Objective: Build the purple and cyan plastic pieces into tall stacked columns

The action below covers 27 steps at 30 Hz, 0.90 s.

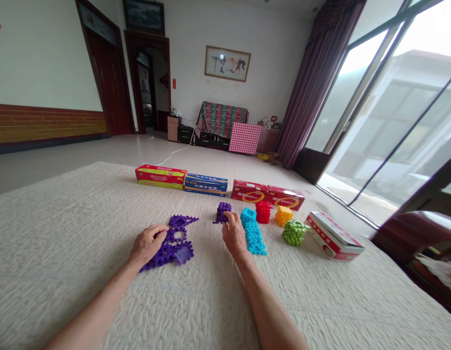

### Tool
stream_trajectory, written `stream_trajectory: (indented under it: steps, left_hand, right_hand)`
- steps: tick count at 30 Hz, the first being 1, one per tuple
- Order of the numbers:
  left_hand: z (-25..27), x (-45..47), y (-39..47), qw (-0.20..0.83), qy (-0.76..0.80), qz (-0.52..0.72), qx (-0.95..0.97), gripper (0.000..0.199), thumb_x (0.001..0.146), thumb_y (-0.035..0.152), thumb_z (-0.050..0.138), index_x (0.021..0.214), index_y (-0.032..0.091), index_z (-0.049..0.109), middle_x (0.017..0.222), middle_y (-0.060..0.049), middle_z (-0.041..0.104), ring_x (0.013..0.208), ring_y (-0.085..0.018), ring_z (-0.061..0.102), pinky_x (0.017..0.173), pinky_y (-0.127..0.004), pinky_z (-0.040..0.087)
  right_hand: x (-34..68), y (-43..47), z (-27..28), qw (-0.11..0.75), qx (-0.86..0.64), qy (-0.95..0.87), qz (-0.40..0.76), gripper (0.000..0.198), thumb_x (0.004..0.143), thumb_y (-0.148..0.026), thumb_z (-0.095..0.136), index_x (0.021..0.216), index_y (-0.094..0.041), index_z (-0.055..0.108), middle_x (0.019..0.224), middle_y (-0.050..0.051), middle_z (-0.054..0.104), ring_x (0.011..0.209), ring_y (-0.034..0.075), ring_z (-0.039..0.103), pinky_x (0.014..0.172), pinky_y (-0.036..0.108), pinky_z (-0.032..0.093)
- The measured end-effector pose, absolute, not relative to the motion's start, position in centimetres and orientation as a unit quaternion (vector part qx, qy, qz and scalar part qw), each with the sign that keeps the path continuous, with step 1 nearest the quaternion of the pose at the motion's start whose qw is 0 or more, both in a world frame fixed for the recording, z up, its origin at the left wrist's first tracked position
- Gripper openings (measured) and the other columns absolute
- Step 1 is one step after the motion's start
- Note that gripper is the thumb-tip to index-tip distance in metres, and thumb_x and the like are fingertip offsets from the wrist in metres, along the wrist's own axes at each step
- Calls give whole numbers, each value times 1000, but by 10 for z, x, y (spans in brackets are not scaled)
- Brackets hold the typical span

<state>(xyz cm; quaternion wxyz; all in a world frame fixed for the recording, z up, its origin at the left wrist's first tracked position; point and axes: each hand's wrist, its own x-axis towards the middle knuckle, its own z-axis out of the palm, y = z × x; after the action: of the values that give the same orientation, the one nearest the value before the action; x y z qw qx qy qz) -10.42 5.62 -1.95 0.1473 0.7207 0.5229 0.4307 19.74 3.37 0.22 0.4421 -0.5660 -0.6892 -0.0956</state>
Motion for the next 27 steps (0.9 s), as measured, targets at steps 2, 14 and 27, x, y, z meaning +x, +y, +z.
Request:
stream_trajectory:
  steps: [2, 14, 27]
  left_hand:
    - [-20, -104, 56, 145, 523, 432, 721, 27, 80, 31, 46, 86, 21, 71, 101, -5, 73, 98, -22, 66, 93, -36, 48]
    - [-21, -104, 57, 145, 524, 433, 719, 27, 80, 33, 46, 85, 22, 70, 102, -5, 73, 99, -23, 66, 93, -36, 48]
    - [-18, -103, 55, 144, 524, 432, 719, 27, 81, 32, 46, 86, 22, 70, 102, -5, 73, 99, -22, 66, 94, -36, 48]
  right_hand:
    - [199, 39, -1, 431, -577, -686, -102, 41, 80, -8, 47, 118, -19, 54, 108, 10, 58, 104, 24, 56, 93, 39, 48]
    - [198, 40, -8, 377, -621, -679, -108, 44, 79, -7, 46, 121, -16, 54, 109, 11, 59, 104, 24, 54, 94, 37, 47]
    - [198, 40, -6, 375, -640, -661, -113, 47, 76, -7, 48, 122, -17, 52, 114, 11, 56, 110, 25, 52, 98, 39, 46]
